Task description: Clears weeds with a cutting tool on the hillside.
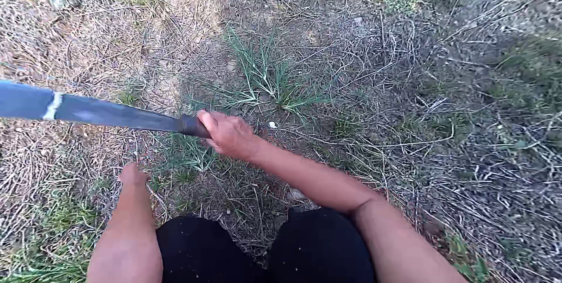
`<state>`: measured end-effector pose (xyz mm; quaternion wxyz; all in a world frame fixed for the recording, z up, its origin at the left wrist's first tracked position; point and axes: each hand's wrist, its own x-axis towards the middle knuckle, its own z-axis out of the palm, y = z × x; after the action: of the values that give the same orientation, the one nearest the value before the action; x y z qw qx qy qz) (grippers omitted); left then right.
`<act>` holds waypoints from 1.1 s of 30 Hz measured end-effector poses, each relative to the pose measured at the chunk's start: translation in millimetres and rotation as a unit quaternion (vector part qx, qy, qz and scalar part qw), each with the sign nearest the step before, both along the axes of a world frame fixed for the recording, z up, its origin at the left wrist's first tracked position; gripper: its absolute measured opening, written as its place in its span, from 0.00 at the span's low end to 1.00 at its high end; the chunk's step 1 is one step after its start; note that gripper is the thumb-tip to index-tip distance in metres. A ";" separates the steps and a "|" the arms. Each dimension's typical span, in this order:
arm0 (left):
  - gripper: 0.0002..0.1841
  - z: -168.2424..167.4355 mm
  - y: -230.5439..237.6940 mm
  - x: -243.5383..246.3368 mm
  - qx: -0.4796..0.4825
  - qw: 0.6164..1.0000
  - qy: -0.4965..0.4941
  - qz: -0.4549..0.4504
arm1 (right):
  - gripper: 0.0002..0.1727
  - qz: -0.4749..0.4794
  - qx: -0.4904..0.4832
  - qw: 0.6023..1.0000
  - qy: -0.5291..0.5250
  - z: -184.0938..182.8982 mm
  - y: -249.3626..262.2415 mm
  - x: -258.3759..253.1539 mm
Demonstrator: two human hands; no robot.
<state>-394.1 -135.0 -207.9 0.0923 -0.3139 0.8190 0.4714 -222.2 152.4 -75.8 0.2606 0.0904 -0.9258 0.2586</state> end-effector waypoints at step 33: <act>0.23 -0.3 -19.4 -12.8 -0.092 0.994 0.021 -0.050 | 0.29 -0.343 -0.055 0.728 -0.591 -188.9 152.1 173.2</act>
<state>-406.9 -154.4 -208.2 0.0691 -0.2693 0.8756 0.3950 -48.9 304.5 -264.6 -0.2633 -0.4188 -0.8449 0.2033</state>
